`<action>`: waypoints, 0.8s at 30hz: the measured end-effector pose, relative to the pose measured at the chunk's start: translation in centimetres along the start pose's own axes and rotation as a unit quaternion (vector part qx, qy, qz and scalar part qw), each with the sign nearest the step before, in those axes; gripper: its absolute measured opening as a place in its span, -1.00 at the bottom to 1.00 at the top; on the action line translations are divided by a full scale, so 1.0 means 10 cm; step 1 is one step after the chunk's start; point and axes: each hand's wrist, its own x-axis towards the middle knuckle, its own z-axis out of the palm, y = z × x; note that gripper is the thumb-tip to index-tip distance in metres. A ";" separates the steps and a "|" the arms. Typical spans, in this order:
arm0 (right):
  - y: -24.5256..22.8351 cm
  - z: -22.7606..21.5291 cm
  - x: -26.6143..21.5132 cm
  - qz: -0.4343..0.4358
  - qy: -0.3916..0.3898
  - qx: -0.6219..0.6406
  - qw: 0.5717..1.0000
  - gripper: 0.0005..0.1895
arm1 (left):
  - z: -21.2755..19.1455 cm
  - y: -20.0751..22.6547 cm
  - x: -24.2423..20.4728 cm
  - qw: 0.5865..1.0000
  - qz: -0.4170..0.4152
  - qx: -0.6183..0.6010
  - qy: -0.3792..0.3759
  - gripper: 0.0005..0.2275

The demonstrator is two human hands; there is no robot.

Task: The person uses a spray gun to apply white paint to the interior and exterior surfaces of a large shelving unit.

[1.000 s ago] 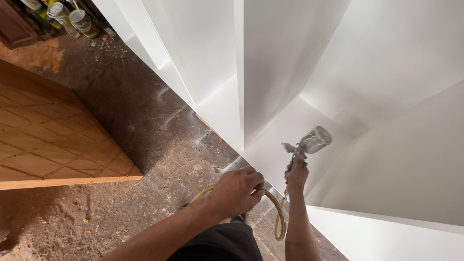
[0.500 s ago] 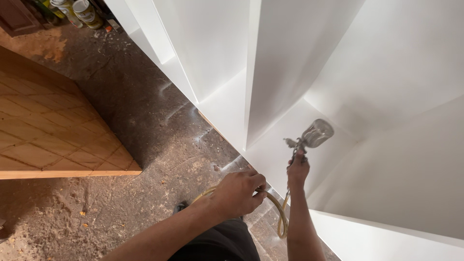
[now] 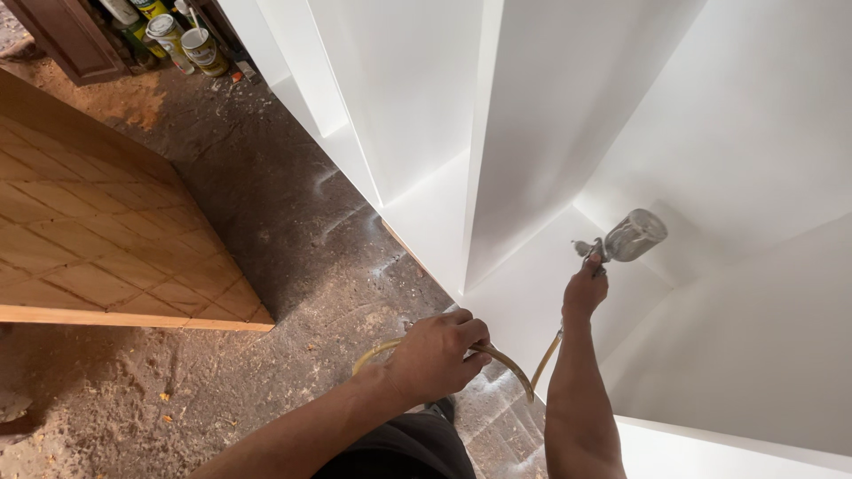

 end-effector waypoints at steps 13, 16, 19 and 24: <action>-0.37 -0.73 -1.93 0.105 -0.188 0.090 0.972 -0.52 | -0.18 0.04 -0.11 0.997 0.062 -0.038 0.010 -0.71; -0.98 -1.03 -2.21 0.045 -0.219 0.156 0.962 -0.42 | -0.33 0.00 -0.19 0.992 0.098 -0.059 0.048 -0.76; -1.67 -1.30 -2.45 -0.094 -0.226 0.223 0.944 -0.35 | -0.48 -0.06 -0.23 0.993 0.029 -0.109 0.047 -0.81; -2.72 -1.58 -2.70 -0.283 -0.191 0.379 0.861 -0.27 | -0.82 -0.15 -0.26 0.980 0.010 -0.170 0.099 -0.81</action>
